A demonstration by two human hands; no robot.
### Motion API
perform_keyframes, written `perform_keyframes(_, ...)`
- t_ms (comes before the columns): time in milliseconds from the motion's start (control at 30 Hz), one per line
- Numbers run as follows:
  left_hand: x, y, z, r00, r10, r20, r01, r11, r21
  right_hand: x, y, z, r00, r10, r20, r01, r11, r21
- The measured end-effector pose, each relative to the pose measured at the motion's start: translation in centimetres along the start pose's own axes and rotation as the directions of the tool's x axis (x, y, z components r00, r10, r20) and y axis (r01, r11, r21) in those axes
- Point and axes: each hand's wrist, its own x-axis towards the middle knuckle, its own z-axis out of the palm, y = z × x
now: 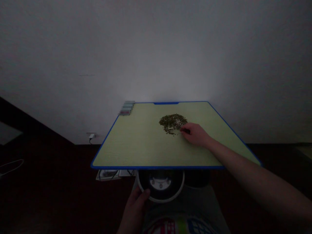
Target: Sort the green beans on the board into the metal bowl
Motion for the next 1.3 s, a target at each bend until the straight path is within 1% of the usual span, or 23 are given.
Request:
perform_keyframes(100, 0.0, -0.1, -0.1, 1.0, 0.004, -0.024, -0.003, 1.0, 0.03, 0.0, 0.0, 0.1, 1.0, -0.002, -0.001, 0.002, 1.0, -0.006)
perform_keyframes(167, 0.0, -0.1, 0.0, 1.0, 0.004, -0.02, -0.003, 0.999, 0.047, 0.1, -0.1, 0.2, 1.0, -0.006, -0.006, 0.006, 1.0, -0.014)
perform_keyframes(267, 0.1, -0.2, 0.0, 1.0, 0.006, -0.005, -0.006, 1.0, 0.028, 0.5, -0.1, 0.2, 1.0, -0.022, -0.003, 0.022, 1.0, -0.02)
perform_keyframes(367, 0.1, -0.2, -0.1, 1.0, 0.021, -0.007, -0.021, 0.999, 0.03, 1.1, 0.0, 0.0, 0.999, -0.038, 0.027, 0.038, 0.999, -0.01)
perform_keyframes(500, 0.1, 0.0, -0.2, 0.998, 0.033, -0.046, -0.03, 0.997, 0.075, 1.8, 0.4, 0.1, 0.995, -0.079, 0.054, 0.078, 0.997, 0.01)
perform_keyframes(600, 0.0, 0.1, -0.1, 1.0, 0.011, -0.014, -0.01, 0.998, 0.063, 1.9, 0.7, 0.2, 0.993, -0.106, 0.053, 0.105, 0.994, 0.019)
perform_keyframes(667, 0.0, 0.1, 0.0, 1.0, 0.005, -0.013, -0.005, 0.999, 0.054, 1.9, 0.8, 0.3, 0.992, -0.113, 0.049, 0.111, 0.993, 0.03)
perform_keyframes(767, 0.0, 0.1, -0.1, 0.999, -0.003, -0.045, 0.005, 0.998, 0.06, 1.5, 1.0, 0.2, 0.993, -0.109, 0.045, 0.107, 0.993, 0.053)
perform_keyframes(900, 0.1, 0.1, -0.3, 1.0, -0.002, 0.007, 0.001, 0.998, 0.071, 1.0, 1.2, 0.1, 0.993, -0.111, 0.05, 0.107, 0.992, 0.066)
perform_keyframes(1033, 0.2, 0.1, -0.5, 1.0, -0.012, -0.012, 0.013, 0.996, 0.092, 0.5, 1.3, 0.0, 0.992, -0.12, 0.034, 0.118, 0.992, 0.053)
perform_keyframes(1133, 0.3, 0.0, -0.4, 1.0, 0.004, 0.013, -0.005, 0.998, 0.061, -0.3, 0.7, -0.2, 0.996, -0.087, -0.033, 0.089, 0.995, 0.051)
perform_keyframes(1200, 0.3, 0.0, -0.4, 1.0, 0.008, 0.024, -0.009, 0.999, 0.053, -1.2, -0.2, -0.4, 0.995, -0.061, -0.077, 0.065, 0.997, 0.052)
perform_keyframes(1300, 0.1, 0.2, -0.2, 1.0, -0.002, 0.016, 0.001, 0.996, 0.085, -2.4, -2.1, -0.2, 0.994, -0.065, -0.084, 0.069, 0.996, 0.05)
